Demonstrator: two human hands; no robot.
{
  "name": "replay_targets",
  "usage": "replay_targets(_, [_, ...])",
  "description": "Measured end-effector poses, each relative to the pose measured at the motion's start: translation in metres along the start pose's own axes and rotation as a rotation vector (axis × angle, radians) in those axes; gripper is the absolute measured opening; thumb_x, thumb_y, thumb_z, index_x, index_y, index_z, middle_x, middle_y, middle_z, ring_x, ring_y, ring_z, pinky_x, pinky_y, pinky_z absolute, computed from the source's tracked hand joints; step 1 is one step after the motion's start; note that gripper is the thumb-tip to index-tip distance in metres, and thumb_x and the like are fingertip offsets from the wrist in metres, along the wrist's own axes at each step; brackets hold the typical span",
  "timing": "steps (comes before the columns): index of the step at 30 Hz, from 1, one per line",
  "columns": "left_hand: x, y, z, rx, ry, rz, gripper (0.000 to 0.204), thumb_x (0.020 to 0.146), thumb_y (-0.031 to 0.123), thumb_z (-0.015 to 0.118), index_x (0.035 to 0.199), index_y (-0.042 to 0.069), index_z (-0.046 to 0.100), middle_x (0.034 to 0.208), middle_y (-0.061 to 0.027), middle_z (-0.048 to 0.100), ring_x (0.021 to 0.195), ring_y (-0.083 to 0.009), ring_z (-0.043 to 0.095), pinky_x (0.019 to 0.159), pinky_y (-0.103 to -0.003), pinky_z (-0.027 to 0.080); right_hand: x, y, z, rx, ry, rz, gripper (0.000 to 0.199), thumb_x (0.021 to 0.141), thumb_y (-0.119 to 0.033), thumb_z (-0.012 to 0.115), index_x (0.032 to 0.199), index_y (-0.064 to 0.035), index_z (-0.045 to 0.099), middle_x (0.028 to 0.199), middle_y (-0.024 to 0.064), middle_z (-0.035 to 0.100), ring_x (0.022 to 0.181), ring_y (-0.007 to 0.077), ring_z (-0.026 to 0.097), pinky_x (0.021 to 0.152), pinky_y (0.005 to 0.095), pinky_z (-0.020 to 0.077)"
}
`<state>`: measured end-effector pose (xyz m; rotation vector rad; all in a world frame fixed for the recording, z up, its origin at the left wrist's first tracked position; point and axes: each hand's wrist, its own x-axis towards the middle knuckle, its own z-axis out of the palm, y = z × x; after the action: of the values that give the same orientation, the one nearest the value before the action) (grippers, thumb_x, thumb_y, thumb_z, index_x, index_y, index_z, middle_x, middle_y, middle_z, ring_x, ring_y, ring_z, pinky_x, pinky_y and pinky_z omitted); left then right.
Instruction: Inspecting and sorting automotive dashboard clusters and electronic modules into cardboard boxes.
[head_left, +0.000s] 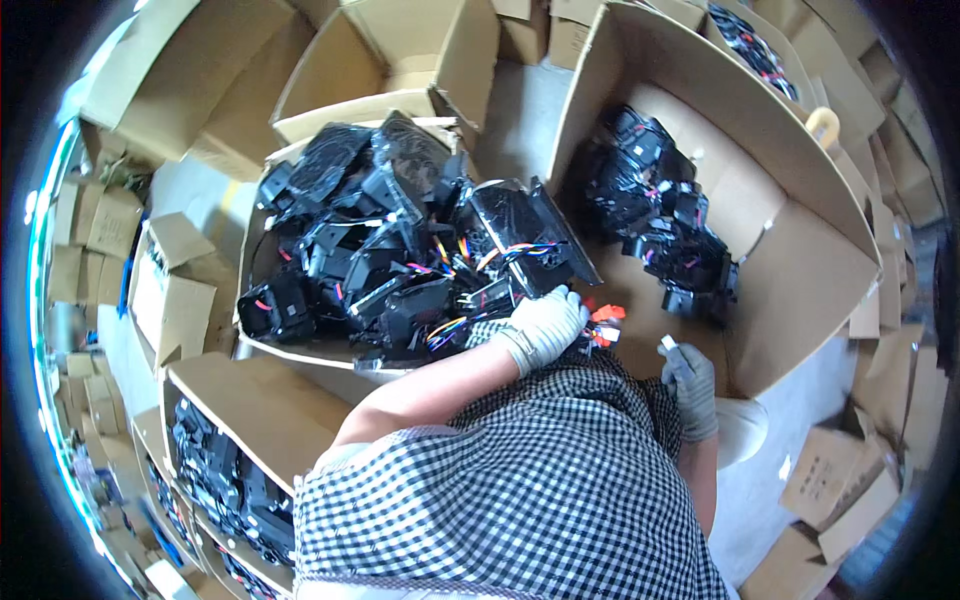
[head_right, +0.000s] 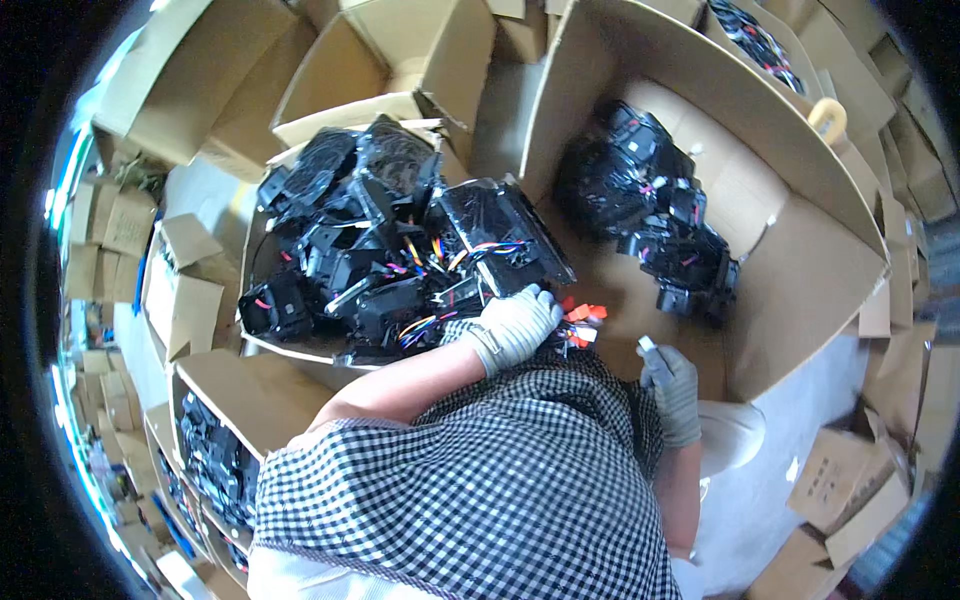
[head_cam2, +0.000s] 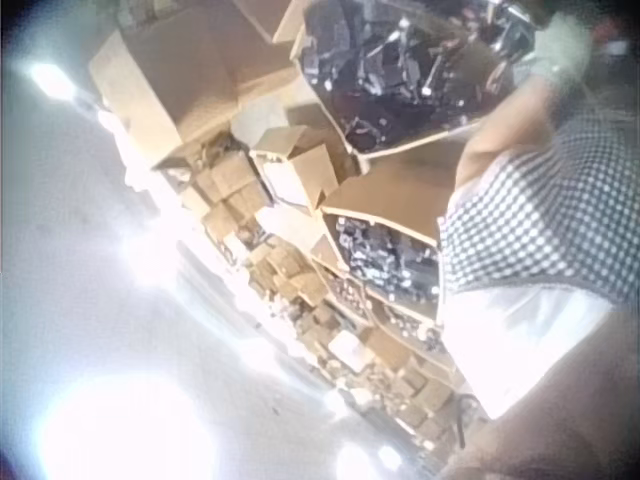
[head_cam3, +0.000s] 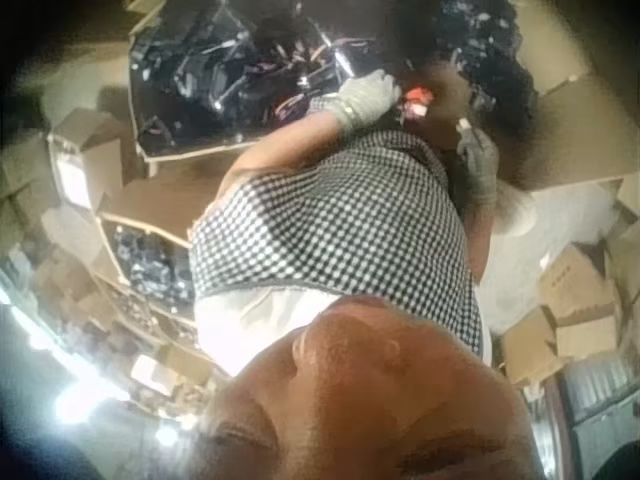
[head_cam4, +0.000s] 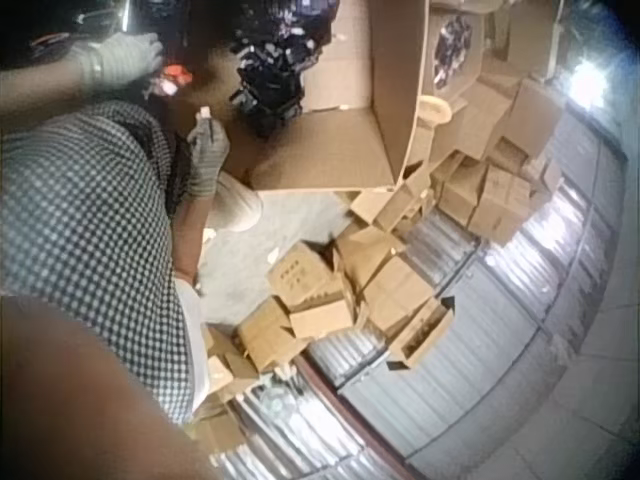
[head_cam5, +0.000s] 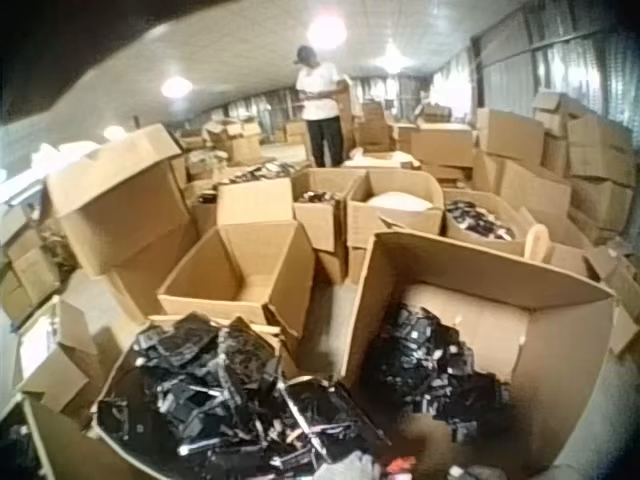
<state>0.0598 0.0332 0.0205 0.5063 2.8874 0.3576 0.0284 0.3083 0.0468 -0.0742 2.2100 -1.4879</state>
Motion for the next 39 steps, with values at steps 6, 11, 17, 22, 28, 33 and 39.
replay_targets(6, [-0.032,-0.017,-0.062,-0.301,0.763,-0.088,0.025,0.076,0.008,0.062,0.1,0.004,0.058,0.09,-0.0156,0.061,0.08,-0.0336,0.061,0.07,-0.041,0.05,-0.01,0.034,-0.014,0.139,0.177,0.011,0.026,0.092,-0.026,0.058,0.091,-0.0016,0.067,0.06,-0.0011,0.051,0.052,0.0068,0.045,0.049,0.0236,0.0354])
replay_targets(11, [-0.146,-0.113,-0.125,-0.939,1.532,-0.702,0.015,0.086,0.01,0.051,0.099,0.006,0.059,0.085,-0.0038,0.06,0.066,-0.0134,0.056,0.062,-0.027,0.05,0.017,0.05,0.001,0.267,0.181,0.063,0.024,0.093,-0.026,0.058,0.091,-0.0034,0.066,0.061,-0.0031,0.051,0.053,0.0038,0.044,0.049,0.0202,0.0331])
replay_targets(17, [-0.248,-0.127,-0.147,-1.138,1.361,-0.134,0.03,0.089,0.032,0.057,0.099,0.004,0.057,0.082,-0.0013,0.055,0.081,-0.0149,0.057,0.08,-0.028,0.048,0.025,0.07,0.008,0.291,0.156,0.084,0.024,0.095,-0.025,0.054,0.095,-0.0037,0.065,0.062,-0.0042,0.049,0.052,0.0032,0.041,0.048,0.0202,0.0311])
replay_targets(22, [-0.308,-0.088,-0.159,-0.317,2.219,-0.184,0.024,0.09,0.029,0.054,0.095,0.006,0.056,0.086,-0.0027,0.057,0.085,-0.016,0.057,0.082,-0.031,0.048,0.044,0.086,0.008,0.209,0.029,0.0,0.023,0.095,-0.028,0.054,0.094,-0.0066,0.064,0.063,-0.0066,0.044,0.053,0.0026,0.038,0.048,0.0209,0.0286])
replay_targets(28, [-0.512,-0.07,-0.213,0.792,2.27,-0.637,0.028,0.09,0.033,0.054,0.105,0.009,0.053,0.098,-0.0057,0.058,0.087,-0.0209,0.057,0.085,-0.034,0.045,0.072,0.086,0.008,0.061,0.003,0.026,0.031,0.096,-0.033,0.054,0.104,-0.0044,0.063,0.064,-0.0074,0.045,0.053,0.0011,0.038,0.046,0.0182,0.0281])
replay_targets(33, [-0.566,-0.052,-0.225,1.533,1.973,-0.733,0.031,0.09,0.034,0.054,0.11,0.01,0.051,0.104,-0.0069,0.058,0.088,-0.0227,0.058,0.087,-0.036,0.045,0.11,0.074,0.025,-0.035,-0.126,0.011,0.031,0.094,-0.034,0.055,0.102,-0.0052,0.064,0.062,-0.0061,0.047,0.049,0.0015,0.036,0.044,0.0182,0.0266])
replay_targets(39, [-0.634,-0.079,-0.068,0.596,0.423,-2.518,0.069,0.082,0.054,0.052,0.125,-0.001,0.055,0.115,-0.0249,0.061,0.11,-0.0403,0.057,0.097,-0.043,0.043,0.11,0.076,0.035,-0.001,-0.16,-0.007,0.028,0.093,-0.032,0.057,0.098,-0.0058,0.065,0.061,-0.0052,0.047,0.05,0.0019,0.036,0.045,0.0186,0.0274])
